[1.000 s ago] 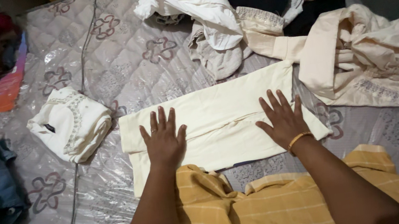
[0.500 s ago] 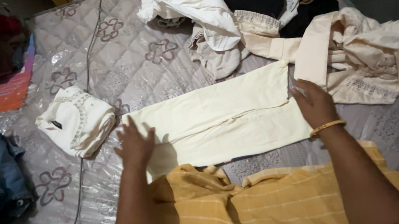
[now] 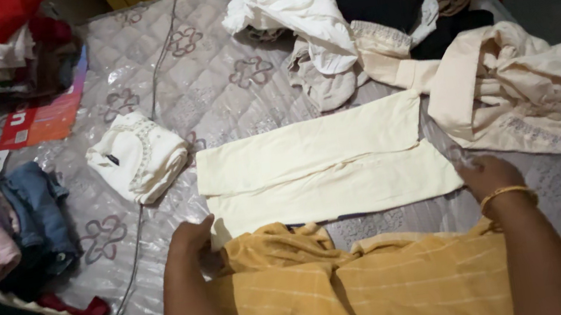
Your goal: The person folds a printed t-shirt and a white collared shirt by hand on a bed.
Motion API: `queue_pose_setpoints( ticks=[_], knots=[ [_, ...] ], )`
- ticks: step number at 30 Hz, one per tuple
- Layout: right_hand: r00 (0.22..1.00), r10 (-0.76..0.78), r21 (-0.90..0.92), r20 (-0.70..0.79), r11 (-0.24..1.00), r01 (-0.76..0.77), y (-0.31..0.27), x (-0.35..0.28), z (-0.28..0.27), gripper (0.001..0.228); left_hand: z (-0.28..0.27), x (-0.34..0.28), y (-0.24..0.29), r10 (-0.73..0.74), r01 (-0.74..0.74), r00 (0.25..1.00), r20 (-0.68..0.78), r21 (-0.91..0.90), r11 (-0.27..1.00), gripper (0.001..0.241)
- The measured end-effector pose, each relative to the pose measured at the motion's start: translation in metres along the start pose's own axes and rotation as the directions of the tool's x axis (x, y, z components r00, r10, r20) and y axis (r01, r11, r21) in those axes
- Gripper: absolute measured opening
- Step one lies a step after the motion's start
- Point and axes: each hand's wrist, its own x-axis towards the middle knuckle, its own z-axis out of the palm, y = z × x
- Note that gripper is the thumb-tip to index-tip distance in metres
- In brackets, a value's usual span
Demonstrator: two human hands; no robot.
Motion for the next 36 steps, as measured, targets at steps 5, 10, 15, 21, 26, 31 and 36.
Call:
queue_pose_setpoints(
  ticks=[5, 10, 15, 21, 26, 31, 36],
  knots=[
    [0.994, 0.069, -0.045, 0.084, 0.997, -0.066, 0.005, 0.024, 0.021, 0.055, 0.001, 0.011, 0.013, -0.038, 0.023, 0.993, 0.112, 0.132, 0.991, 0.075],
    [0.96, 0.219, 0.016, 0.177, 0.974, -0.225, -0.009, 0.023, 0.028, 0.051, -0.008, -0.006, 0.027, -0.073, 0.106, 0.971, 0.226, -0.137, 0.985, 0.057],
    [0.978, 0.15, -0.034, 0.145, 0.989, -0.147, -0.008, 0.029, 0.029, 0.049, -0.021, -0.012, 0.03, -0.031, 0.119, 0.953, 0.301, -0.282, 0.952, 0.042],
    [0.973, 0.129, -0.116, 0.191, 0.987, -0.108, 0.002, 0.047, 0.038, 0.06, -0.019, -0.004, 0.025, 0.037, 0.084, 0.952, 0.302, -0.379, 0.922, 0.028],
    [0.977, 0.028, -0.206, 0.213, 0.978, 0.017, 0.026, 0.073, 0.061, 0.073, -0.019, -0.005, 0.04, -0.017, 0.025, 0.99, 0.141, -0.055, 0.998, 0.063],
    [0.809, -0.275, -0.645, 0.519, 0.496, 0.582, 0.044, 0.097, 0.076, 0.053, -0.021, -0.027, 0.064, -0.04, 0.04, 0.999, 0.002, 0.062, 0.997, 0.065],
    [0.954, -0.05, -0.294, 0.295, 0.945, 0.14, 0.037, 0.091, 0.071, 0.078, -0.02, -0.04, 0.078, -0.084, 0.087, 0.994, -0.064, 0.055, 0.995, 0.067]
  ],
)
